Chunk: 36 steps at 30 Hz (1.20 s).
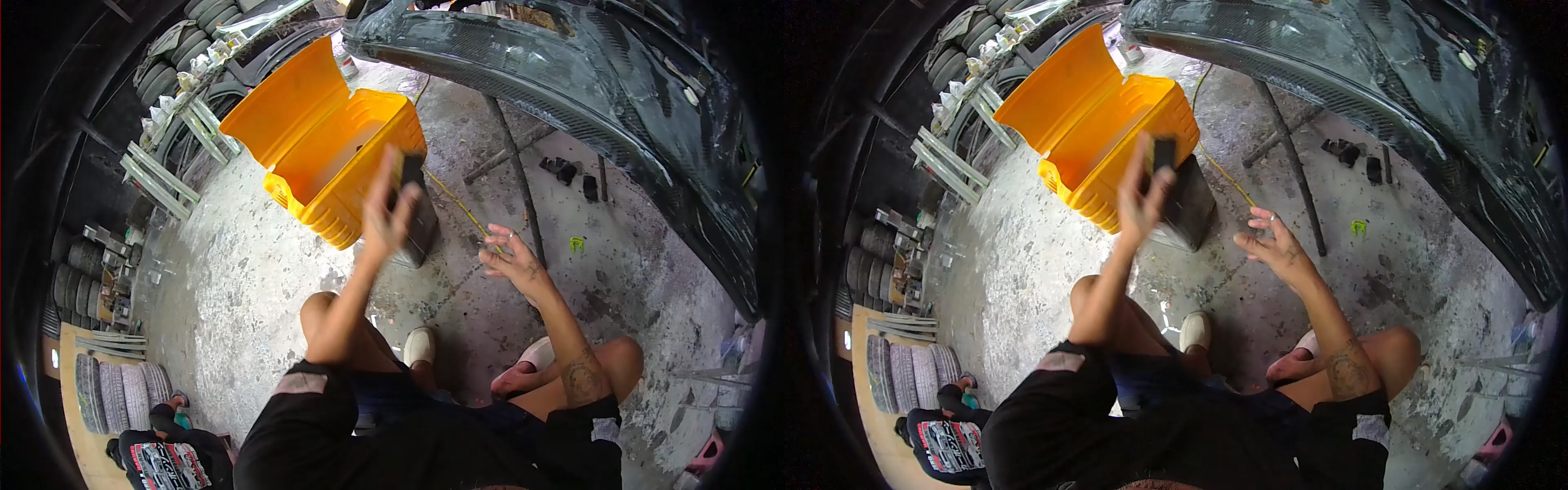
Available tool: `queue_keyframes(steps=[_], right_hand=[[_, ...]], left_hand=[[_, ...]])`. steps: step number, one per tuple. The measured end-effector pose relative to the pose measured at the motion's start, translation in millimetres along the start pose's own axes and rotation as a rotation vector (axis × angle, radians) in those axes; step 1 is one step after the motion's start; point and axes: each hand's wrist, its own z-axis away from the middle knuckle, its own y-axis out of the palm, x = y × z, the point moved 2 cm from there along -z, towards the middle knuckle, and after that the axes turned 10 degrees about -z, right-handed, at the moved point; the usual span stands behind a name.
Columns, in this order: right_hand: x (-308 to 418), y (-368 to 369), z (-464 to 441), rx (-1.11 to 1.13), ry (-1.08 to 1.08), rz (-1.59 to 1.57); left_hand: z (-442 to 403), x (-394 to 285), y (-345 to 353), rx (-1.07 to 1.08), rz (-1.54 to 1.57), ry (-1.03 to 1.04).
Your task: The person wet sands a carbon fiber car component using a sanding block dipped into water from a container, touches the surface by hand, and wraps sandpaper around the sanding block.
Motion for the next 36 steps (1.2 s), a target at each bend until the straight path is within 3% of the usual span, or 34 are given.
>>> queue_keyframes(steps=[3, 5, 6, 8, 9, 11, 12, 14, 15, 20, 22, 23, 24, 25, 27, 28, 30, 31, 32, 33, 34, 35, 36], right_hand=[[-13.9, -11.7, -3.1, 0.019, 0.049, 0.235], [-21.6, -17.9, -6.3, 0.022, 0.084, 0.321], [-27.1, -22.1, -9.2, 0.042, 0.031, 0.405], [-26.5, -22.5, -10.8, 0.053, -0.023, 0.488], [-18.0, -19.1, -9.2, 0.055, 0.001, 0.517], [-15.0, -22.4, -13.4, 0.050, 0.036, 0.547], [-16.1, -26.4, -16.9, 0.047, 0.024, 0.559], [-19.8, -27.8, -18.6, 0.046, 0.028, 0.561], [-16.4, -27.0, -21.1, 0.041, 0.049, 0.588], [2.2, -18.9, -23.9, 0.046, 0.038, 0.655], [30.2, -8.4, -21.5, 0.067, -0.044, 0.614], [49.1, -3.6, -20.2, 0.076, -0.043, 0.632], [73.1, 3.2, -16.7, 0.085, -0.166, 0.649], [98.5, 10.1, -12.3, 0.098, -0.286, 0.663], [160.0, 25.3, -7.8, 0.051, -0.484, 0.695], [195.3, 38.1, -6.1, 0.023, -0.551, 0.752], [254.5, 54.6, -21.4, -0.037, -0.704, 0.853], [279.0, 55.1, -37.8, -0.070, -0.795, 0.898], [300.0, 55.8, -57.0, -0.110, -0.863, 1.022], [320.2, 56.4, -77.0, -0.151, -0.934, 1.146], [334.1, 58.1, -96.6, -0.146, -0.998, 1.252], [342.8, 57.1, -115.8, -0.144, -1.058, 1.354], [350.6, 48.5, -138.1, -0.142, -1.054, 1.363]], left_hand=[[-89.5, 54.9, -42.0, 0.024, 0.081, -0.310], [-135.4, 133.4, -39.5, 0.066, -0.215, -0.218], [-145.5, 169.1, -31.5, 0.065, -0.216, -0.217], [-153.0, 238.6, -2.5, 0.360, -0.309, -0.297], [-152.5, 275.4, 9.6, 0.360, -0.304, -0.291], [-143.1, 329.9, 38.1, 0.641, -0.545, -0.128], [-142.3, 332.2, 46.1, 0.646, -0.536, -0.131], [-130.3, 328.2, 52.1, 0.958, -0.484, -0.127], [-130.3, 323.6, 51.3, 0.963, -0.482, -0.127], [-125.0, 270.5, 29.3, 1.167, -0.373, -0.440], [-144.4, 222.9, -0.4, 0.929, -0.763, -0.351], [-154.5, 297.1, 11.6, 0.841, -0.621, -0.181], [-171.2, 374.7, 32.2, 0.793, -0.689, -0.055], [-181.1, 243.0, -17.1, 0.697, -0.649, -0.038], [-198.4, 182.3, -37.1, 0.455, -0.750, 0.054], [-199.9, 132.5, -50.9, 0.439, -0.783, 0.050], [-193.6, 87.2, -51.5, 0.424, -0.662, 0.085], [-183.2, 96.0, -27.8, 0.357, -0.533, 0.212], [-163.8, 48.1, -28.8, 0.544, -0.650, 0.029], [-130.9, 6.0, -27.1, 0.539, -0.583, 0.008], [-93.0, 83.5, 63.2, 0.401, -0.226, 0.214], [-43.5, 59.9, 86.4, 0.332, 0.179, 0.235], [-3.0, 60.4, 125.2, 0.899, -0.207, -0.085]])
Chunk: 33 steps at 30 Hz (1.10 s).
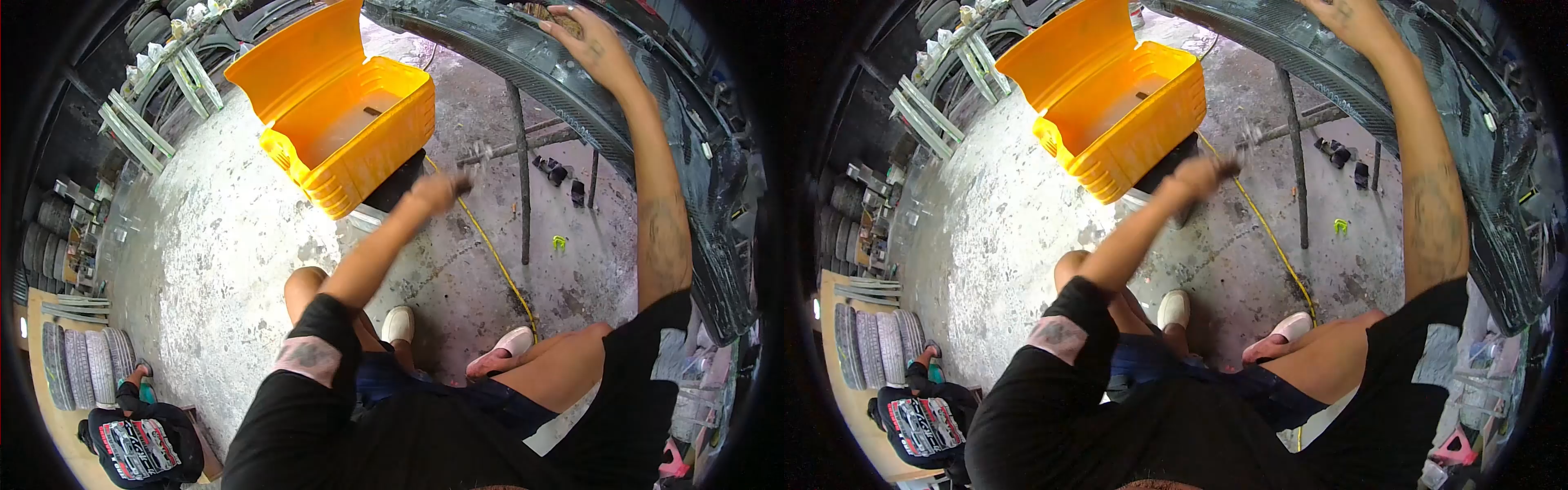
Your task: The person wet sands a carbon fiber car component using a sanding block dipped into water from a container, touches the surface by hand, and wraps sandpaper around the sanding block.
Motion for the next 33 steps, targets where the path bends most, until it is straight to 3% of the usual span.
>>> queue_keyframes(steps=[1, 3, 4, 5, 6, 10, 12, 15, 17, 18, 19, 23, 25, 27, 28, 30, 33], right_hand=[[-19.8, 8.3, -11.5, 0.070, -0.043, 0.086], [-29.5, 18.6, -26.2, 0.150, -0.121, 0.191], [-29.4, 22.1, -27.5, 0.132, -0.169, 0.291], [-30.8, 26.4, -24.1, 0.123, -0.207, 0.383], [-35.1, 32.3, -28.4, 0.224, -0.113, 0.501], [-43.7, 48.5, -22.8, 0.300, 0.083, 0.523], [-31.1, 43.8, -27.2, 0.322, 0.149, 0.521], [-28.8, 49.1, -30.1, 0.318, 0.232, 0.570], [-31.2, 48.8, -32.2, 0.298, 0.241, 0.636], [-32.3, 48.2, -32.6, 0.277, 0.225, 0.630], [-34.6, 48.3, -31.3, 0.260, 0.215, 0.620], [-42.5, 48.8, -31.7, 0.218, 0.198, 0.566], [-35.0, 48.4, -31.8, 0.301, 0.240, 0.574], [3.5, 47.4, -21.1, 0.085, 0.199, 0.577], [11.4, 44.9, -21.4, 0.088, 0.202, 0.583], [21.5, 43.5, -24.6, 0.187, 0.345, 0.543], [29.6, 48.5, -18.8, 0.189, 0.234, 0.505]], left_hand=[[5.4, 10.7, 68.9, 0.040, -0.240, 0.006], [9.9, 15.4, 118.6, 0.077, 0.144, -0.266], [1.3, 13.9, 119.6, 0.067, 0.155, -0.258], [-0.4, 11.1, 121.6, -0.269, 0.426, -0.199], [-2.0, 10.9, 122.8, -0.613, 0.692, -0.139], [-10.1, -30.5, -16.3, -0.978, 0.754, -0.073], [-20.1, -48.0, -75.1, -1.237, 0.633, -0.011], [-29.3, -77.8, -121.8, -1.381, 0.725, 0.028], [-29.5, -104.2, -121.5, -1.429, 0.695, 0.112], [-29.2, -120.0, -113.7, -1.341, 0.793, 0.132], [-33.6, -133.6, -109.8, -1.417, 0.721, 0.129], [-68.7, -106.5, -140.1, -1.586, 0.601, 0.017], [-80.0, -97.6, -140.3, -1.522, 0.716, -0.023], [-71.0, -115.2, -131.9, -1.625, 0.770, 0.022], [-60.0, -133.6, -117.2, -1.641, 0.699, 0.130], [-65.9, -128.2, -117.8, -1.637, 0.691, 0.159], [-73.3, -102.5, -132.1, -1.561, 0.728, 0.046]])
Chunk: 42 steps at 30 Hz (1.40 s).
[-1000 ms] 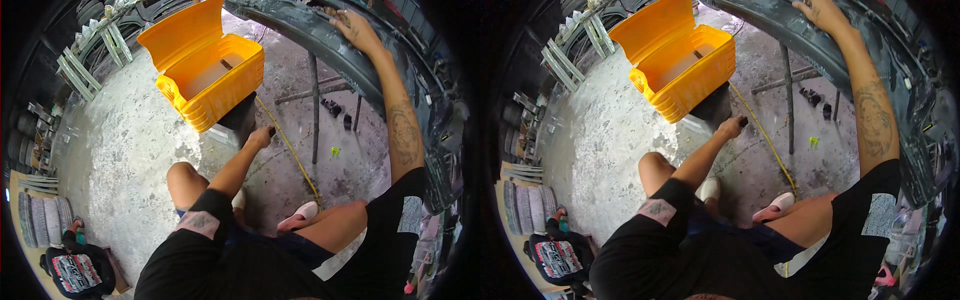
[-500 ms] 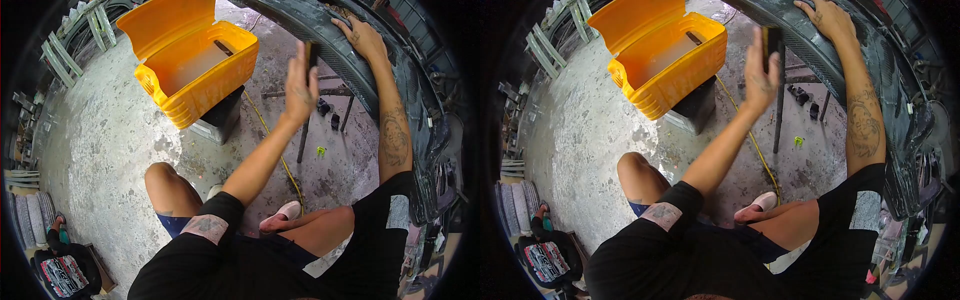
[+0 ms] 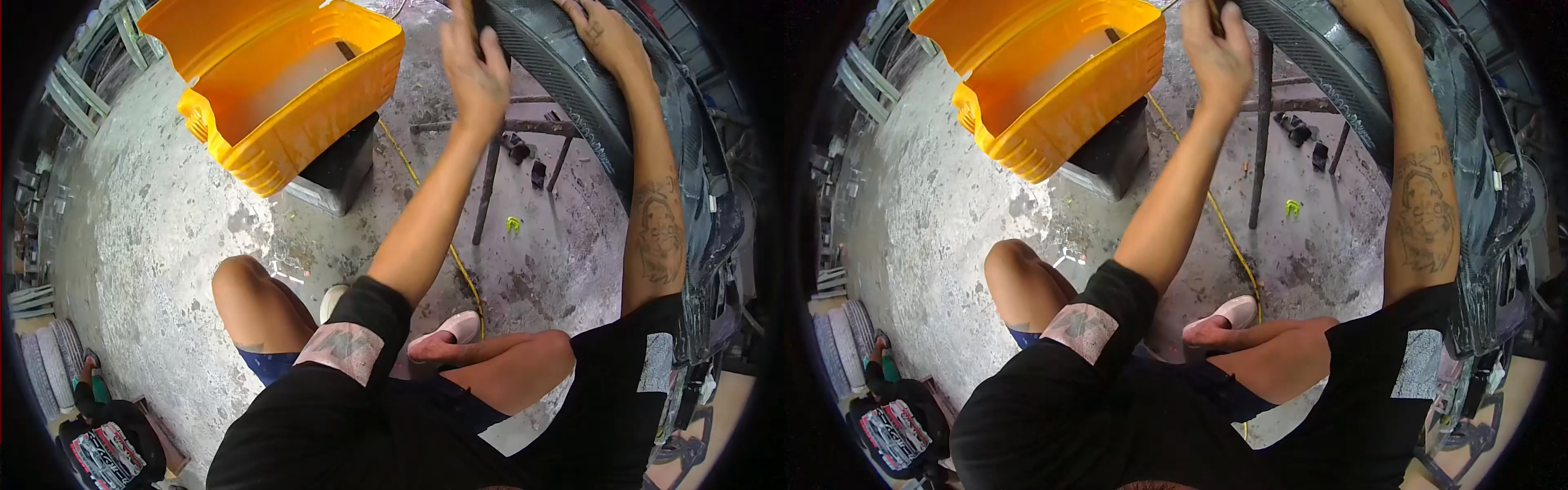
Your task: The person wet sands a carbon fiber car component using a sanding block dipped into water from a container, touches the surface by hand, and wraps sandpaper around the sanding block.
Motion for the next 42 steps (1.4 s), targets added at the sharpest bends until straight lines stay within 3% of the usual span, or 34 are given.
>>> queue_keyframes(steps=[2, 4, 6, 8, 10, 14, 15, 18, 21, 27, 28, 30, 33, 37, 39, 42], right_hand=[[-5.4, 4.8, -2.4, -0.018, -0.011, 0.011], [-5.7, 5.6, -6.2, -0.001, 0.066, 0.023], [-5.2, 5.5, -8.0, 0.008, 0.072, 0.032], [-5.9, 6.7, -7.8, 0.015, 0.090, 0.043], [-3.8, 4.5, -5.3, -0.001, -0.007, 0.007], [-7.9, 6.0, -7.6, -0.007, 0.063, 0.033], [-5.4, 3.8, -6.0, -0.011, 0.089, 0.036], [-68.7, 42.7, -31.8, 0.074, -0.005, 0.123], [-17.9, 23.5, -12.7, 0.071, 0.032, 0.067], [-20.7, 5.5, -16.3, -0.075, 0.011, 0.001], [-20.0, 1.7, -19.8, -0.055, 0.020, -0.010], [-25.2, -1.8, -28.4, -0.049, 0.032, -0.020], [-52.0, -3.6, -45.1, -0.021, -0.120, 0.014], [-61.1, -29.6, -53.1, -0.048, -0.063, 0.067], [-62.8, -51.2, -59.1, 0.164, -0.108, -0.064], [-68.3, -59.7, -56.4, 0.106, -0.129, -0.038]], left_hand=[[-8.7, 1.3, -1.0, -0.059, -0.009, -0.128], [31.5, -10.5, -0.3, -0.100, 0.052, -0.035], [64.1, -19.8, -5.0, 0.016, 0.125, 0.028], [32.0, -5.6, -8.9, 0.090, 0.142, -0.032], [-12.3, 19.9, 1.9, 0.026, 0.002, -0.029], [25.3, -12.8, 0.8, -0.031, 0.062, 0.059], [55.1, -27.8, -1.6, 0.082, 0.115, 0.015], [38.1, -6.3, -1.1, 0.070, 0.066, 0.135], [-20.1, 43.5, 16.9, -0.041, -0.012, -0.029], [-48.5, 20.8, 0.2, 0.052, -0.044, 0.023], [-53.5, 20.8, 1.0, 0.072, -0.006, -0.026], [-65.5, 24.4, 1.5, -0.042, 0.034, 0.111], [-79.3, 8.1, -0.9, -0.013, 0.018, 0.137], [-92.0, -9.1, 0.9, -0.030, 0.070, 0.159], [-98.6, -17.4, 3.8, -0.029, 0.082, 0.191], [-105.1, -24.7, 11.1, -0.052, 0.096, 0.246]])
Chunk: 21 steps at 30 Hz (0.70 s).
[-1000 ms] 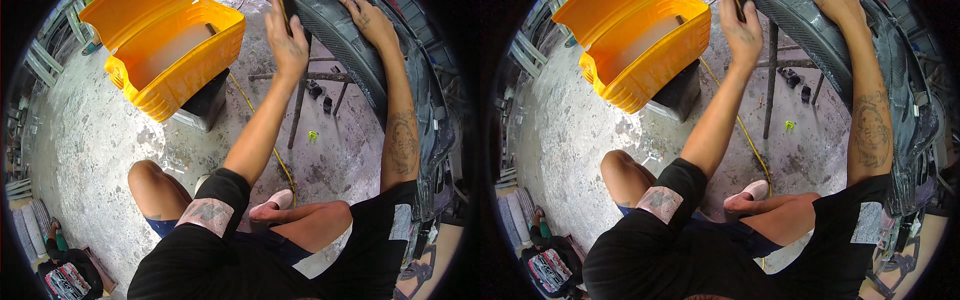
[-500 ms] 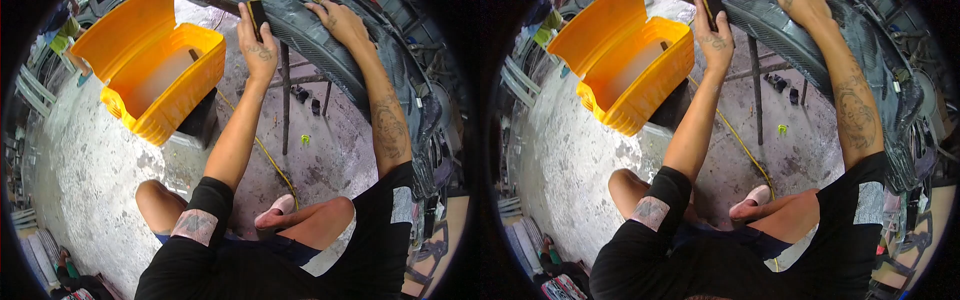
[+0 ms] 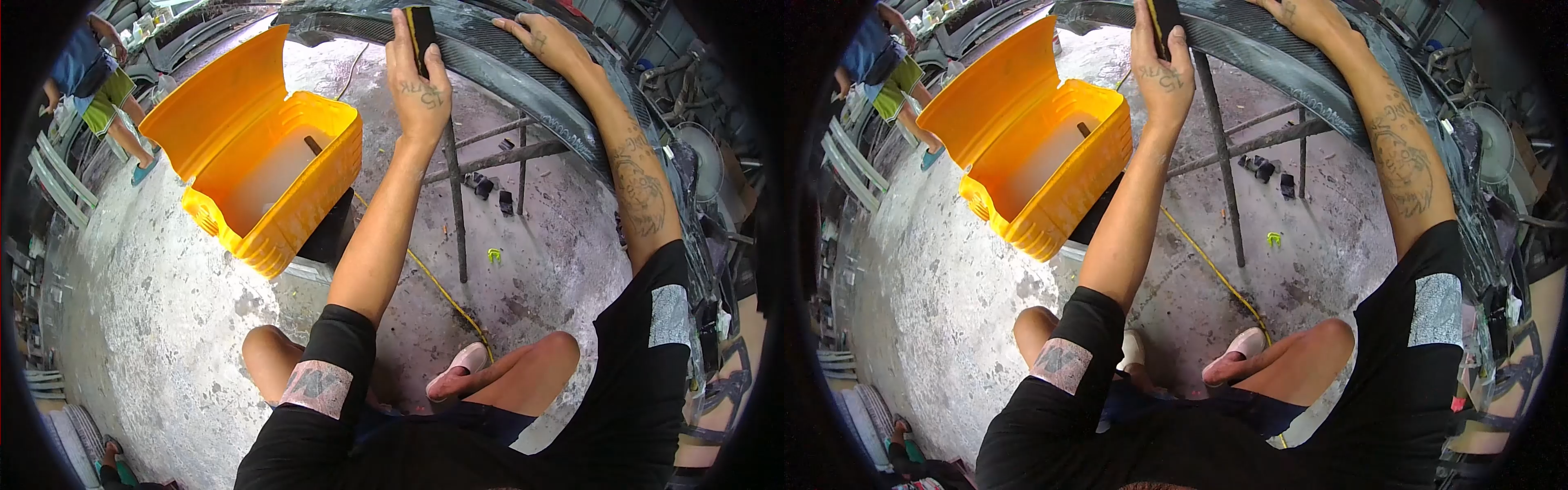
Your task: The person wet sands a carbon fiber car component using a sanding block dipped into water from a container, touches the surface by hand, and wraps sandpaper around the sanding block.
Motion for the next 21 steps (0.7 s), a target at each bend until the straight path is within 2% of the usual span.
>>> queue_keyframes(steps=[2, 4, 6, 7, 10, 12, 14, 16, 17, 21], right_hand=[[-9.9, 3.4, 5.9, -0.054, 0.003, -0.047], [-12.0, 17.2, 7.4, -0.108, 0.009, -0.103], [-12.4, 30.7, 5.2, -0.126, 0.109, 0.018], [-8.3, 31.5, 7.2, -0.125, 0.115, 0.013], [9.0, 26.0, 12.2, -0.098, 0.148, 0.098], [12.0, 28.6, 14.0, -0.123, 0.096, 0.171], [9.9, 23.8, 12.9, -0.222, 0.067, 0.161], [17.5, 17.7, 12.5, -0.107, 0.115, 0.133], [7.9, 21.9, 10.2, -0.182, 0.074, 0.139], [-15.8, 17.8, 7.7, -0.255, -0.039, 0.147]], left_hand=[[-0.1, 1.6, 3.9, 0.106, -0.001, -0.056], [4.1, 3.0, 2.3, 0.103, -0.009, -0.022], [12.0, 4.6, -0.6, 0.097, 0.000, 0.001], [17.3, 3.6, -2.6, 0.156, 0.040, -0.094], [29.1, 9.8, -1.8, 0.120, 0.102, -0.144], [29.3, 11.9, -2.0, 0.151, 0.129, -0.202], [21.6, 6.9, -5.1, 0.144, 0.075, -0.150], [15.0, 4.8, -4.7, 0.147, 0.117, -0.150], [8.9, -2.9, -8.3, 0.160, 0.094, -0.143], [-10.6, -15.8, -7.6, 0.184, 0.124, -0.123]])
